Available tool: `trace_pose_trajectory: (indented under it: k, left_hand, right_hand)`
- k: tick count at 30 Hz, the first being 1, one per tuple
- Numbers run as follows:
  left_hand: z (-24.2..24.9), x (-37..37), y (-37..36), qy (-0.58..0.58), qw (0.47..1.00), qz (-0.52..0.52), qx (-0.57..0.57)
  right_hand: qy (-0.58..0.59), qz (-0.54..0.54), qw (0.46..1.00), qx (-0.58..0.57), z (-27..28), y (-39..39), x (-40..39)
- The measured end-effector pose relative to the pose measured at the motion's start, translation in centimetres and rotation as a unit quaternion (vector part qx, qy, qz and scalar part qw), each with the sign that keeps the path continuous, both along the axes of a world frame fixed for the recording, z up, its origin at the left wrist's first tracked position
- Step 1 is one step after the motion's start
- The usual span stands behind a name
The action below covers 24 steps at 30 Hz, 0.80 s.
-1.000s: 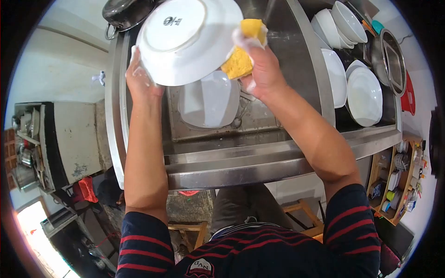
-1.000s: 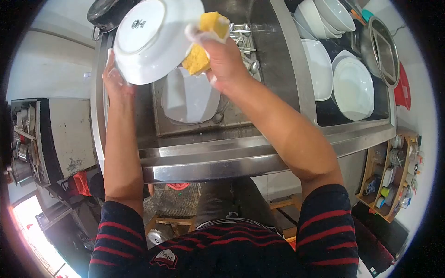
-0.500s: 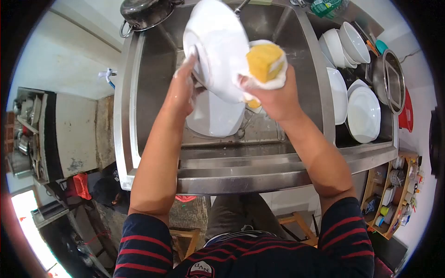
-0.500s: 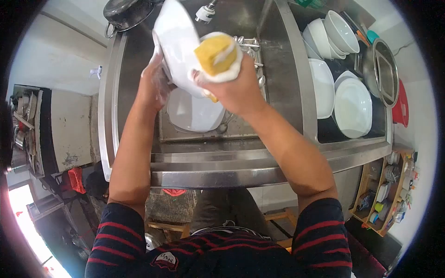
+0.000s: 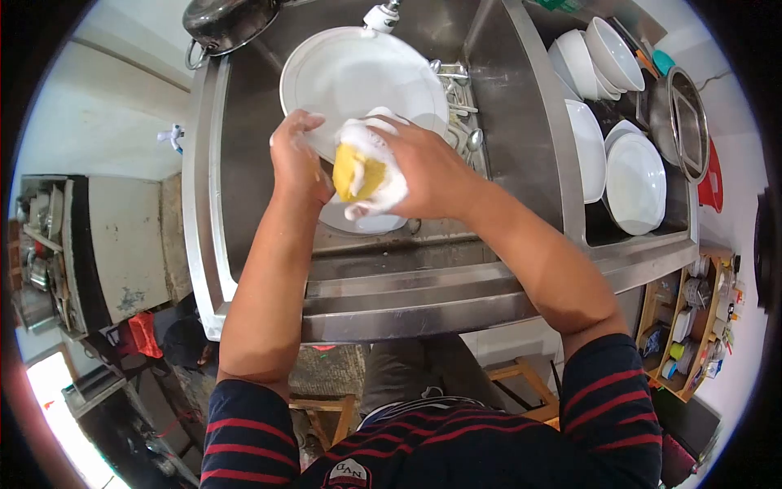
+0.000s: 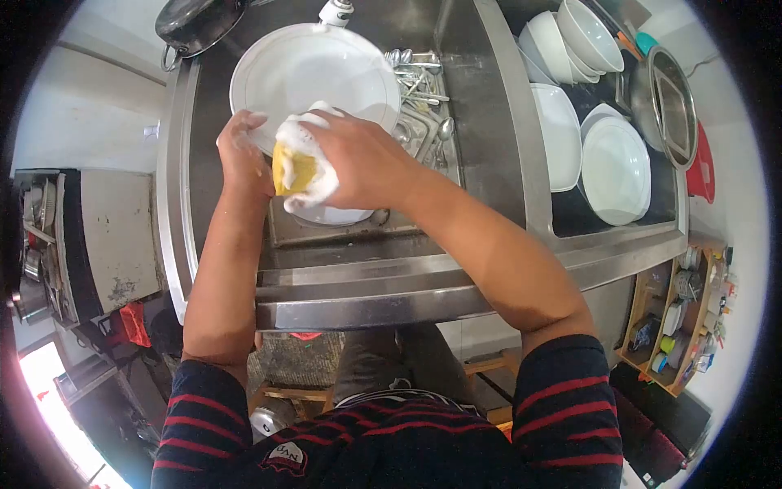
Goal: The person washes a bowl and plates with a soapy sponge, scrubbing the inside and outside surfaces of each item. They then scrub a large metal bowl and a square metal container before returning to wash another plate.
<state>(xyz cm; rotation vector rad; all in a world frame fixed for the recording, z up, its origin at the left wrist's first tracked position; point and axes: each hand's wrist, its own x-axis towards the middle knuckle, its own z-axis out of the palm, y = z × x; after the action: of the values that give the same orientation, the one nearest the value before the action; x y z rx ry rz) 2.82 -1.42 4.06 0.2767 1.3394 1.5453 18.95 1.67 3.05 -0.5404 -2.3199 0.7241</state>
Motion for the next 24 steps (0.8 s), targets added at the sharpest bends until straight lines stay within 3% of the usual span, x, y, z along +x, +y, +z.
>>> trace_pose_trajectory:
  k: [2, 5, 7, 8, 10, 14, 16, 17, 19, 20, 22, 24]
  left_hand:
    - [0.8, 0.2, 0.2, -0.030, 0.999, -0.011, 0.039]
    - [-2.3, -1.9, 1.2, -0.052, 0.997, -0.012, 0.050]
    - [-2.7, -2.3, 1.2, -0.072, 0.995, -0.020, 0.066]
    - [-2.3, -2.3, 0.9, -0.098, 0.990, -0.075, 0.065]
    - [-1.5, -1.5, 0.5, -0.127, 0.981, -0.130, 0.062]
    - [-1.5, 2.0, 0.0, -0.124, 0.970, -0.204, 0.034]
    - [-2.4, 2.1, 0.0, -0.087, 0.976, -0.198, 0.022]
    - [-2.6, 2.0, 0.1, -0.042, 0.988, -0.144, 0.028]
    - [-1.9, 1.0, 0.3, -0.069, 0.989, -0.120, 0.059]
    - [-1.6, 0.2, 0.4, -0.098, 0.987, -0.094, 0.090]
    - [-1.5, -1.3, 0.7, -0.051, 0.992, -0.083, 0.077]
    - [-1.0, -1.9, 0.9, -0.020, 0.995, -0.055, 0.077]
  right_hand:
    - [-0.008, 0.006, 1.000, -0.023, 0.1, 0.4, 0.5]
    - [-0.060, -0.001, 0.997, 0.051, -0.6, 2.4, 2.0]
    - [-0.095, -0.139, 0.978, 0.124, -1.8, 4.0, 2.8]
    - [-0.097, -0.141, 0.978, 0.123, -2.0, 4.8, 2.9]
    - [-0.066, -0.240, 0.965, 0.085, -1.9, 5.6, 2.9]
    - [0.069, -0.261, 0.961, 0.058, -1.9, 4.4, 0.8]
    - [0.059, -0.239, 0.969, 0.019, -1.5, 3.2, 0.0]
    - [0.038, -0.198, 0.979, 0.033, -1.5, 2.6, -0.2]
    - [0.022, -0.158, 0.986, 0.046, -1.3, 2.2, -0.2]
    - [0.021, -0.088, 0.996, 0.023, -1.0, 2.2, 0.1]
    - [0.017, 0.052, 0.998, -0.023, -0.6, 2.4, 1.2]
    - [-0.003, 0.073, 0.997, -0.028, -0.4, 3.1, 1.8]
